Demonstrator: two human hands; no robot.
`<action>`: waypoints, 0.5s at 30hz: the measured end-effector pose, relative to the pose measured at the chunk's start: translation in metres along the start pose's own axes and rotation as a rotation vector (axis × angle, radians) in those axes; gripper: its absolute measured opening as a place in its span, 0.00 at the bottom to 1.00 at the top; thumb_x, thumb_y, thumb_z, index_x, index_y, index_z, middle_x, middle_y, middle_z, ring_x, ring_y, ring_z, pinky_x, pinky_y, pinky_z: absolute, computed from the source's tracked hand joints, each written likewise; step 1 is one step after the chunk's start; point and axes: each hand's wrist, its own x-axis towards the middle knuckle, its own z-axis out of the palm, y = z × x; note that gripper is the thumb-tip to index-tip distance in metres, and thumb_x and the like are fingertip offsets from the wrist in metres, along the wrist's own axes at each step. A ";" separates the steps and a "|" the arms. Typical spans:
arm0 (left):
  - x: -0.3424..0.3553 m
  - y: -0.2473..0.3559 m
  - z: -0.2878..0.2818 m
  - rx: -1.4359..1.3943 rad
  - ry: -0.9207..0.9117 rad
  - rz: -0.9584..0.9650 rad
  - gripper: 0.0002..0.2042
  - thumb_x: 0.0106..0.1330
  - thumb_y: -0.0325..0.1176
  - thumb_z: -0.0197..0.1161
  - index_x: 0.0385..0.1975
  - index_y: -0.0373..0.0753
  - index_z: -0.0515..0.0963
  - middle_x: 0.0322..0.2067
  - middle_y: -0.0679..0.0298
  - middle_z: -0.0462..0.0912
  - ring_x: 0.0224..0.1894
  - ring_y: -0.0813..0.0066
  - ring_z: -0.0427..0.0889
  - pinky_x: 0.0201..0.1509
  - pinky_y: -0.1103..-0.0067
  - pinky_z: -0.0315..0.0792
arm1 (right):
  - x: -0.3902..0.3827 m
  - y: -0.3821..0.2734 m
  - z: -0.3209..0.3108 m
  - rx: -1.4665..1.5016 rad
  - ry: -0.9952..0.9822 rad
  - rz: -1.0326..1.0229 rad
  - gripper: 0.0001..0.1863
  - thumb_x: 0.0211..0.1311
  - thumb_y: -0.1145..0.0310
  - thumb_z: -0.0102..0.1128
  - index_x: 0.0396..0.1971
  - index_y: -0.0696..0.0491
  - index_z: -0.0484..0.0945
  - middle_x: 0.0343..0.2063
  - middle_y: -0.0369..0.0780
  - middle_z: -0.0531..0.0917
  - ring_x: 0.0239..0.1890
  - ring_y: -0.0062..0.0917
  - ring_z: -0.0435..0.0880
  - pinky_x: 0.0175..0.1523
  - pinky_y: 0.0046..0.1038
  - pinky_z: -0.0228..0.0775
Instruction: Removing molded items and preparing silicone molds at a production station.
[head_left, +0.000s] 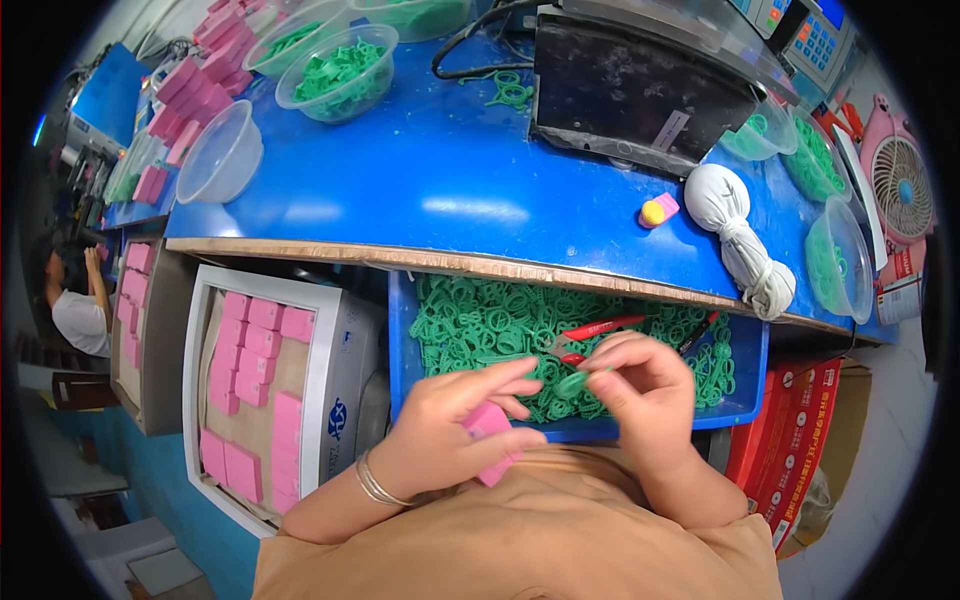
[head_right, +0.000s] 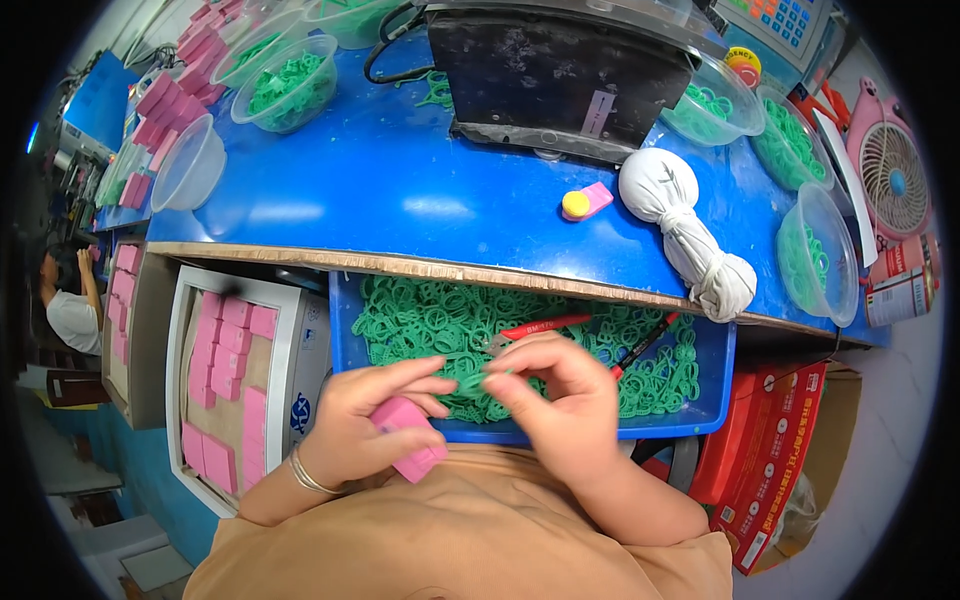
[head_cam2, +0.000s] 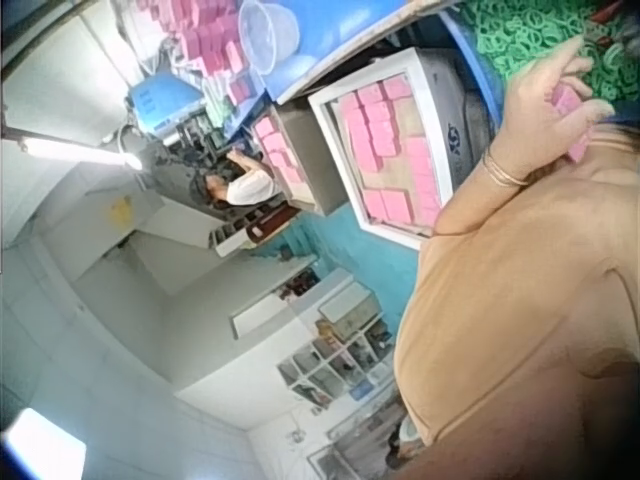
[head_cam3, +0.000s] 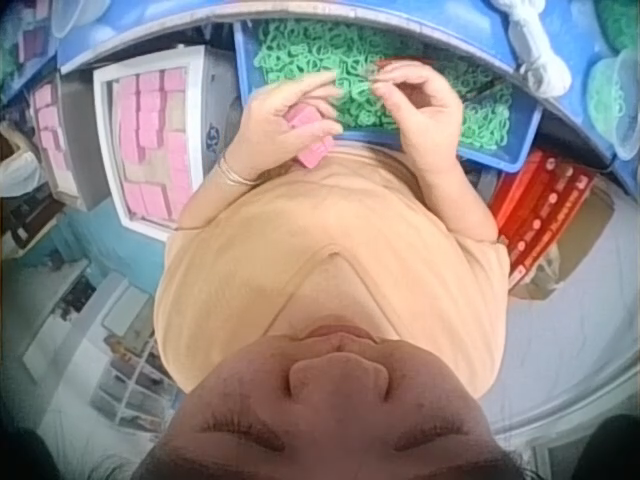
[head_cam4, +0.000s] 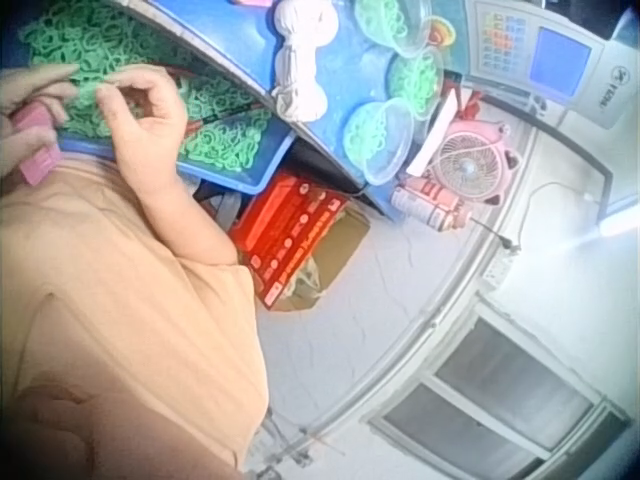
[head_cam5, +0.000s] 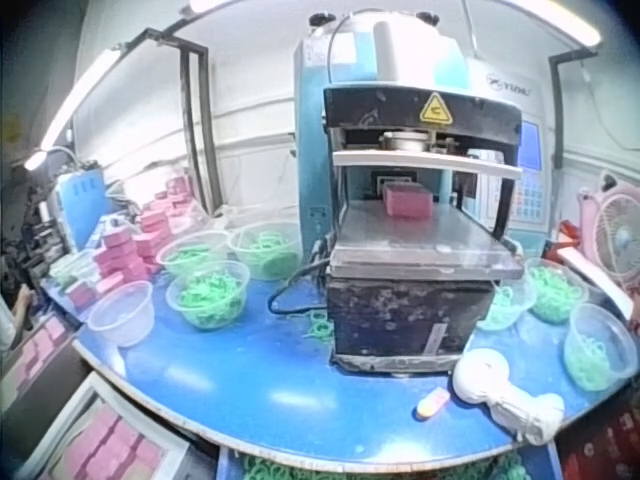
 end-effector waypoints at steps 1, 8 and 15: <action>0.002 0.001 0.005 -0.005 -0.028 -0.019 0.20 0.49 0.26 0.67 0.45 0.32 0.75 0.29 0.58 0.82 0.33 0.72 0.83 0.34 0.81 0.74 | 0.001 0.005 0.000 -0.065 -0.091 -0.056 0.07 0.47 0.82 0.63 0.28 0.58 0.77 0.32 0.41 0.79 0.36 0.22 0.76 0.43 0.23 0.68; 0.009 0.005 0.002 0.162 0.035 0.010 0.13 0.50 0.25 0.66 0.38 0.35 0.78 0.29 0.57 0.80 0.27 0.69 0.79 0.31 0.80 0.73 | 0.006 0.002 -0.010 -0.796 -0.126 0.019 0.12 0.49 0.69 0.64 0.31 0.56 0.73 0.28 0.43 0.77 0.33 0.31 0.78 0.37 0.29 0.68; 0.004 0.007 0.004 0.238 0.185 0.120 0.14 0.47 0.20 0.65 0.36 0.36 0.80 0.31 0.58 0.80 0.33 0.69 0.79 0.35 0.79 0.73 | 0.006 0.012 -0.037 -1.436 -0.425 -0.057 0.09 0.47 0.71 0.61 0.26 0.57 0.72 0.25 0.45 0.76 0.30 0.41 0.75 0.37 0.37 0.65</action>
